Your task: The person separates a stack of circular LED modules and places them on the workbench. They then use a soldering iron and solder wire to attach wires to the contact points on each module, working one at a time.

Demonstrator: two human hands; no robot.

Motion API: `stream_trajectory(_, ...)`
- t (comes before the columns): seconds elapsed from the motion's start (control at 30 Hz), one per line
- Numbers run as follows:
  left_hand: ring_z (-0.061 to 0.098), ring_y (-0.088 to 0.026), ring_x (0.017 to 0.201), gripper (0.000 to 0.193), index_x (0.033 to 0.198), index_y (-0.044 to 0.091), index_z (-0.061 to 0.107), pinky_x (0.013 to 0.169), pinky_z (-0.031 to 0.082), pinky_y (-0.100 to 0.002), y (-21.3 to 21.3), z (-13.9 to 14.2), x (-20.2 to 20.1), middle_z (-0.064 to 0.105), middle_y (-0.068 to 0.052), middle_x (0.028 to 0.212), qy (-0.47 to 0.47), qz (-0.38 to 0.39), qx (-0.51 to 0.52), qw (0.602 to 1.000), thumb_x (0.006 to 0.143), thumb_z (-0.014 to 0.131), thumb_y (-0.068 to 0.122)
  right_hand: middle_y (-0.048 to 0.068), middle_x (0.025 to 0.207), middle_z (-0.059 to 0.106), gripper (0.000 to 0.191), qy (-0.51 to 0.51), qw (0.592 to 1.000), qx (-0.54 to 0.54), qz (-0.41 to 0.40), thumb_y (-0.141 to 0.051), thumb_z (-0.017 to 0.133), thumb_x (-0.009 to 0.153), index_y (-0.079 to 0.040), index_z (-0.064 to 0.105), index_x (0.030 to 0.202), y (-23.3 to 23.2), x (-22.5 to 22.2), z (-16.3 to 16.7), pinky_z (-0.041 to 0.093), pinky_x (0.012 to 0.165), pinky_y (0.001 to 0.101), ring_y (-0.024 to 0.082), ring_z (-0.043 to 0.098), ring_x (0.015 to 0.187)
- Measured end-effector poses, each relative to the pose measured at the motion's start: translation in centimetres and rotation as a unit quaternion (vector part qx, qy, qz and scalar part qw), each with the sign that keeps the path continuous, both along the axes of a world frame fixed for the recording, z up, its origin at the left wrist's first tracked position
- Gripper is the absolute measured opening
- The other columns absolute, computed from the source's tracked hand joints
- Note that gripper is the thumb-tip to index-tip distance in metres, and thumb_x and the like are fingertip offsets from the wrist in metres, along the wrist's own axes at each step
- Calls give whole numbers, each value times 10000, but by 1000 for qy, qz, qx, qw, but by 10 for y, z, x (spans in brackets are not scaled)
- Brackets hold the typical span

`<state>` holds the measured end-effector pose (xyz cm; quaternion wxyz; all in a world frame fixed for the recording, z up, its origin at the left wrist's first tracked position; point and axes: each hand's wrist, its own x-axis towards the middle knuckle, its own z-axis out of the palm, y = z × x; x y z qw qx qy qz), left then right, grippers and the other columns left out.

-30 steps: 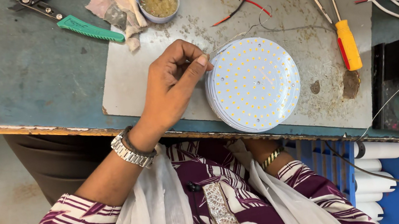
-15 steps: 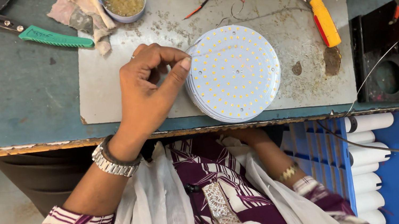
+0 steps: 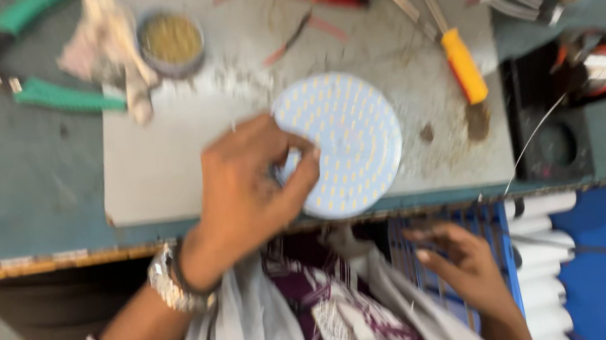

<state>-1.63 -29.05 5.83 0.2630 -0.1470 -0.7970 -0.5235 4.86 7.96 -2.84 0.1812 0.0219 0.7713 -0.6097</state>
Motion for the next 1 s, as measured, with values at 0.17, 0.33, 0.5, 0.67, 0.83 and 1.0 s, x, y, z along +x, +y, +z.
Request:
stream_trajectory(0.17,558,-173,554,80,789,49,711,523,432,-314,3,2,0,581,-44,655,-51,31,11,998,795,778,94,183,1070,730,182,117,986,-78,-93,111,677,857,46,667,1026,28,-12,9,544,1034,442,302,707,1119)
stream_trajectory(0.33,574,-194,573,95,770,59,698,525,454,-339,4,-10,5,580,-38,661,-46,59,-45,996,789,783,97,168,1086,706,178,173,957,-178,-150,94,665,930,15,653,1089,36,-26,16,540,992,418,298,686,1061)
stream_trajectory(0.5,594,-216,623,108,760,73,689,551,471,-364,7,-11,5,590,-35,674,-39,79,-72,994,793,787,104,131,1098,694,221,167,909,-282,-257,43,616,1015,-67,652,1203,38,-47,36,530,902,351,242,663,1017)
stream_trajectory(0.67,600,-253,671,136,778,63,668,596,470,-382,5,-15,2,607,-66,733,-32,73,-68,994,817,787,116,84,1044,646,213,126,781,-492,-362,31,567,1114,-110,496,1256,63,-63,56,561,921,312,193,689,971)
stream_trajectory(0.83,617,-237,666,121,761,75,665,597,477,-380,7,-22,2,605,-50,711,-71,75,-60,993,805,772,110,120,1070,677,168,183,783,-459,-377,-160,655,1152,-63,542,1229,110,-75,54,498,741,271,179,622,813)
stream_trajectory(1.0,613,-249,660,152,737,60,639,589,469,-393,7,-19,-2,606,-59,709,-74,78,-74,992,798,771,104,32,875,549,195,202,826,-426,-310,-216,599,1146,-44,555,1065,160,-93,44,456,720,225,115,569,788)
